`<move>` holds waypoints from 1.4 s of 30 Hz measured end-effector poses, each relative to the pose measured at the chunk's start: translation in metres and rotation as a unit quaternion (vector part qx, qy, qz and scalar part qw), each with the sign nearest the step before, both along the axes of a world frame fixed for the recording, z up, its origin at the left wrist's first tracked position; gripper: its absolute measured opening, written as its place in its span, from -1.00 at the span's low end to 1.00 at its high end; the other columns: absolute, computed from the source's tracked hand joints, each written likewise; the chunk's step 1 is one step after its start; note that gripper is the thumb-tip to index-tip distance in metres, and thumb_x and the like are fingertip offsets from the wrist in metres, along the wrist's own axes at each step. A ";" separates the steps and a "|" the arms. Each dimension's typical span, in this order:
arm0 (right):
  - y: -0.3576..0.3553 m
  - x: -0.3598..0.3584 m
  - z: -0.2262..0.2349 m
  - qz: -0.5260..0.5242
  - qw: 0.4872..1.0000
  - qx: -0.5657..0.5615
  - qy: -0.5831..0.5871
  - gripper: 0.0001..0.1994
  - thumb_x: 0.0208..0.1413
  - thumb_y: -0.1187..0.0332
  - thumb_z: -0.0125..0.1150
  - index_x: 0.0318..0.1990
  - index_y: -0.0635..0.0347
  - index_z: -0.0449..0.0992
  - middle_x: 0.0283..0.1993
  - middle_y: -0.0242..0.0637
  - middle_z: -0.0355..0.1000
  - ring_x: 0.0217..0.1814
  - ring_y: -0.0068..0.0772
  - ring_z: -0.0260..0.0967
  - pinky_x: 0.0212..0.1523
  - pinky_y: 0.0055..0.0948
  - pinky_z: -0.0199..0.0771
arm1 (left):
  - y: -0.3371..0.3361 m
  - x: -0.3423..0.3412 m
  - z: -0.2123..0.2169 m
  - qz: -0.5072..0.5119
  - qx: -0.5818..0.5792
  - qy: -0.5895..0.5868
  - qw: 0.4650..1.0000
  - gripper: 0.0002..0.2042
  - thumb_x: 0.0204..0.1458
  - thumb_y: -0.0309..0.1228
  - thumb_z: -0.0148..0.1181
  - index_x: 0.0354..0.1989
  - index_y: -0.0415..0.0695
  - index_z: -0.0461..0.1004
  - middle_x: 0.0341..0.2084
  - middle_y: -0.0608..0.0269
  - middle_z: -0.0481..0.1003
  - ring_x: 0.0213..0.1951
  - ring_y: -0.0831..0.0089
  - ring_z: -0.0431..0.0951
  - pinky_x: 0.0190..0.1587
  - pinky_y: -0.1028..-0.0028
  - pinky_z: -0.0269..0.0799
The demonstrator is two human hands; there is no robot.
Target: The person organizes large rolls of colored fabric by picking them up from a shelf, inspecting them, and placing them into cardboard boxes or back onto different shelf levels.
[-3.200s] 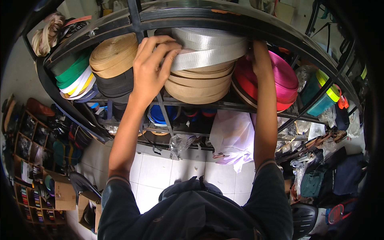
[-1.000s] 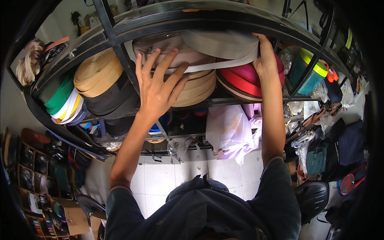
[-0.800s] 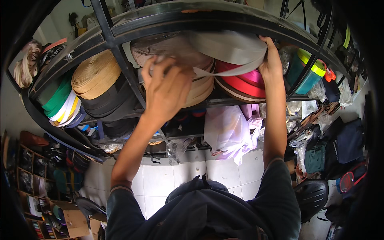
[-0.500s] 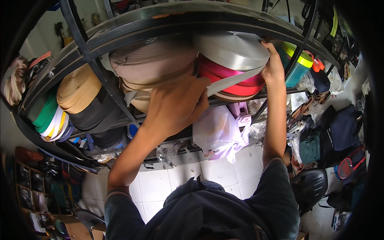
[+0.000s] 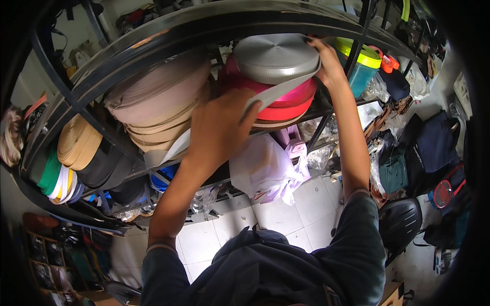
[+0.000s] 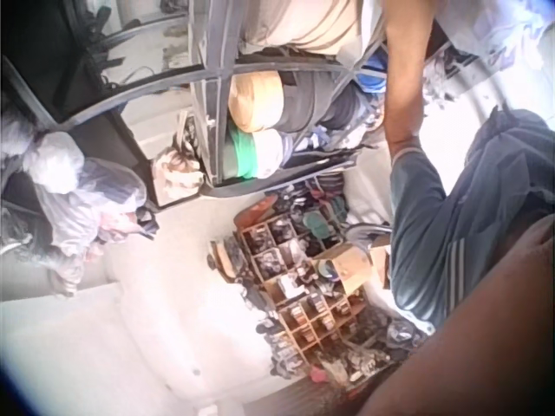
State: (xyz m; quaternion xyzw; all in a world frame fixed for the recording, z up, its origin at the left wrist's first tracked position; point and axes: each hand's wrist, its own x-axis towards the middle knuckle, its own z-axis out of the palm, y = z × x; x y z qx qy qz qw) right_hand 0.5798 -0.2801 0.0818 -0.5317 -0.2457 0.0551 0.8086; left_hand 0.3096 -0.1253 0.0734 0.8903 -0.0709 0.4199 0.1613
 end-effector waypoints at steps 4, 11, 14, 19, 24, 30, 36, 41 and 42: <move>-0.008 0.031 0.002 -0.041 0.974 -0.179 -0.132 -0.65 0.10 0.33 -0.01 0.00 0.31 0.46 -0.01 -0.22 0.41 0.02 -0.39 0.32 0.06 -0.48 0.27 | 0.002 0.025 -0.003 0.023 -0.013 -0.018 0.999 -0.90 0.06 -0.40 0.09 -0.35 -0.14 0.47 -0.45 0.09 0.49 -0.41 0.04 0.52 -0.40 0.17 0.41; -0.002 0.023 -0.004 -0.011 0.980 -0.183 -0.076 -0.53 0.15 0.10 0.00 0.08 0.26 0.44 0.03 -0.22 0.40 0.07 -0.42 0.28 0.08 -0.47 0.20 | 0.006 0.067 -0.010 0.157 -0.005 -0.039 0.987 -0.89 0.09 -0.49 0.03 -0.24 -0.18 0.42 -0.34 0.03 0.42 -0.30 -0.01 0.46 -0.29 0.13 0.35; -0.001 0.020 -0.006 -0.092 0.966 -0.214 -0.112 -0.51 0.13 0.00 -0.01 0.06 0.14 0.49 -0.05 -0.29 0.46 0.02 -0.43 0.29 -0.01 -0.43 0.23 | 0.008 0.079 -0.011 0.186 0.024 -0.048 0.981 -0.88 0.04 -0.53 0.06 -0.25 -0.20 0.42 -0.29 0.01 0.41 -0.21 0.00 0.42 -0.19 0.13 0.36; -0.010 0.002 -0.004 -0.080 0.970 -0.207 -0.094 -0.46 0.16 -0.09 -0.03 0.08 0.15 0.48 -0.03 -0.24 0.46 0.06 -0.36 0.30 0.04 -0.36 0.24 | 0.002 0.082 -0.003 0.207 0.056 -0.070 0.974 -0.86 -0.02 -0.54 0.12 -0.26 -0.21 0.43 -0.26 0.03 0.38 -0.17 0.06 0.35 -0.13 0.18 0.33; -0.018 0.009 -0.019 -0.035 0.980 -0.171 -0.093 -0.40 0.17 -0.10 0.00 0.13 0.24 0.40 0.07 -0.21 0.40 0.13 -0.36 0.26 0.11 -0.41 0.17 | 0.004 0.083 0.001 0.228 0.078 -0.136 0.961 -0.82 -0.02 -0.48 0.17 -0.20 -0.11 0.47 -0.28 0.07 0.40 -0.20 0.08 0.32 -0.14 0.21 0.30; -0.016 0.018 -0.037 -0.050 0.979 -0.155 -0.119 -0.40 0.21 -0.01 -0.01 0.16 0.39 0.34 0.21 -0.07 0.30 0.27 -0.27 0.18 0.23 -0.46 0.08 | 0.001 0.082 -0.022 0.253 -0.017 -0.083 0.964 -0.88 0.01 -0.39 0.19 -0.36 -0.17 0.44 -0.34 0.00 0.41 -0.29 0.06 0.42 -0.18 0.18 0.33; -0.016 0.012 -0.039 -0.086 0.979 -0.129 -0.133 -0.50 0.24 0.10 -0.09 0.07 0.41 0.40 0.04 -0.09 0.42 0.14 -0.34 0.27 0.20 -0.51 0.09 | -0.014 0.086 -0.040 0.180 -0.070 -0.171 0.966 -0.83 0.07 -0.51 0.05 -0.21 -0.33 0.46 -0.28 -0.09 0.43 -0.17 -0.04 0.41 -0.09 0.17 0.30; -0.010 0.010 -0.037 -0.097 0.970 -0.119 -0.187 -0.60 0.20 0.20 -0.12 -0.02 0.35 0.45 -0.12 -0.12 0.47 -0.01 -0.36 0.33 0.09 -0.49 0.20 | -0.011 0.091 -0.043 0.164 -0.027 -0.188 0.968 -0.71 0.05 -0.66 -0.05 -0.04 -0.35 0.42 0.01 -0.15 0.37 0.08 -0.11 0.32 0.14 0.16 0.21; -0.008 0.012 -0.039 -0.091 0.971 -0.112 -0.192 -0.60 0.20 0.20 -0.13 -0.02 0.36 0.44 -0.12 -0.11 0.47 0.00 -0.35 0.34 0.09 -0.48 0.20 | -0.008 0.093 -0.046 0.160 0.006 -0.201 0.966 -0.70 0.04 -0.68 -0.07 -0.04 -0.35 0.42 0.05 -0.15 0.36 0.13 -0.11 0.30 0.19 0.17 0.19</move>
